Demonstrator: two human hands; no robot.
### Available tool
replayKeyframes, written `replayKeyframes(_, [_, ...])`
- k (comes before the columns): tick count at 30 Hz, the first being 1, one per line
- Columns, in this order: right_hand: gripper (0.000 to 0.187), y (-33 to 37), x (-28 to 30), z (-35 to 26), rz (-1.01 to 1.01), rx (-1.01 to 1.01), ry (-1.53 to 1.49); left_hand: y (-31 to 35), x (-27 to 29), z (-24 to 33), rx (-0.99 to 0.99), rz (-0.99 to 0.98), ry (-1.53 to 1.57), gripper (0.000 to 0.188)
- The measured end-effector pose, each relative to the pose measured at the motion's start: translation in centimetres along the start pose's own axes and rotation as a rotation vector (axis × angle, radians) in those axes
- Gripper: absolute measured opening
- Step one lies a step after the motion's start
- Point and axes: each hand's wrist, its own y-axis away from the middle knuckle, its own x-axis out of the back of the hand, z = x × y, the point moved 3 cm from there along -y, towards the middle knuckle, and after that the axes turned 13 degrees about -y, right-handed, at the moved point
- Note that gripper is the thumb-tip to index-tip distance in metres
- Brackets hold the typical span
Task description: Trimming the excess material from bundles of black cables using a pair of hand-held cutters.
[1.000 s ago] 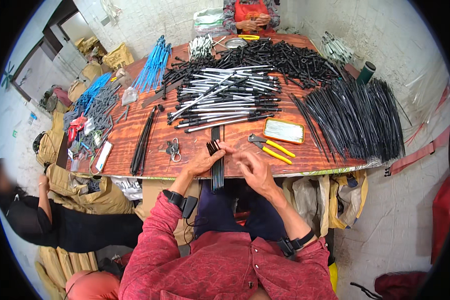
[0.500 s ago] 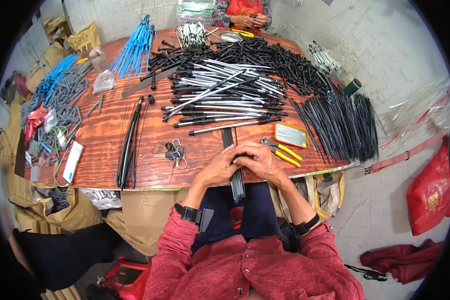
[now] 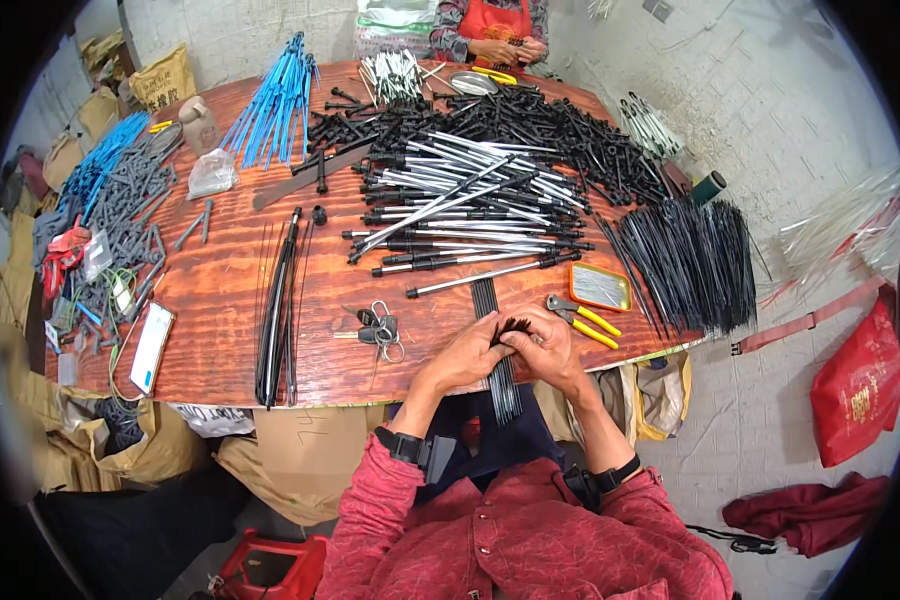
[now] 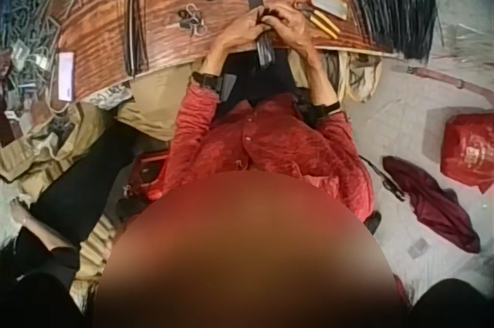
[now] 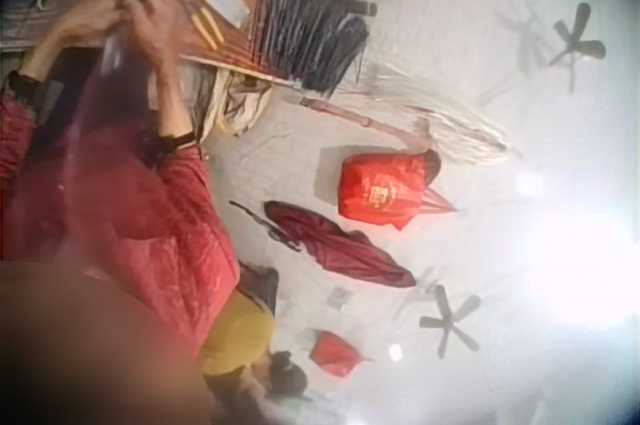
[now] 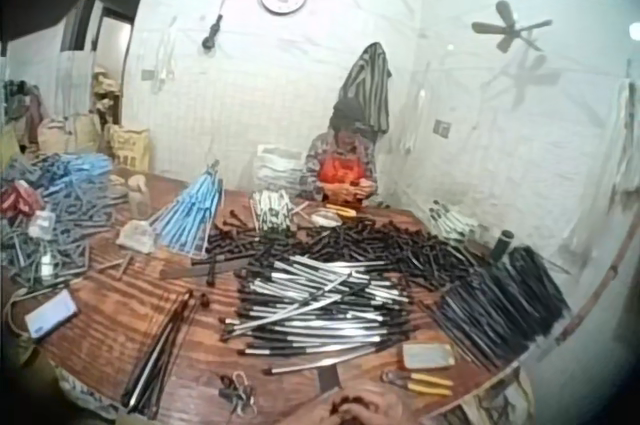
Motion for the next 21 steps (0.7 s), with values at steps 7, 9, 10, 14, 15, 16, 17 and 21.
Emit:
replayKeyframes(7, [0.016, -0.5, -0.1, 0.1, -0.035, 0.047, -0.097, 0.1, 0.9, 1.4, 0.132, -0.102, -0.041, 0.047])
replayKeyframes(9, [0.017, -0.7, -0.2, 0.8, -0.016, 0.121, -0.122, -0.1, 1.2, 1.5, 0.174, -0.138, -0.095, 0.050])
replayKeyframes(10, [0.017, -0.7, -0.1, 1.0, -0.008, 0.121, -0.138, -0.1, 1.3, 1.8, 0.182, -0.127, -0.136, 0.054])
replayKeyframes(14, [0.017, -0.5, -0.3, 1.2, -0.025, 0.040, -0.185, 0.1, 0.4, 2.3, 0.170, -0.021, -0.132, 0.067])
replayKeyframes(15, [0.019, -0.4, -0.4, 1.4, -0.022, 0.063, -0.204, 0.1, 0.2, 2.4, 0.121, 0.062, -0.033, 0.071])
replayKeyframes(16, [0.020, -0.5, -0.4, 1.8, -0.019, 0.090, -0.220, -0.1, 0.1, 2.5, 0.067, 0.147, 0.064, 0.076])
replayKeyframes(17, [0.022, -0.6, -0.3, 2.0, -0.014, 0.118, -0.236, -0.3, -0.1, 2.5, 0.077, 0.141, 0.043, 0.076])
replayKeyframes(21, [0.019, -0.6, 0.1, 2.7, 0.066, 0.073, -0.400, 0.0, 0.3, 3.7, 0.048, 0.158, 0.027, 0.086])
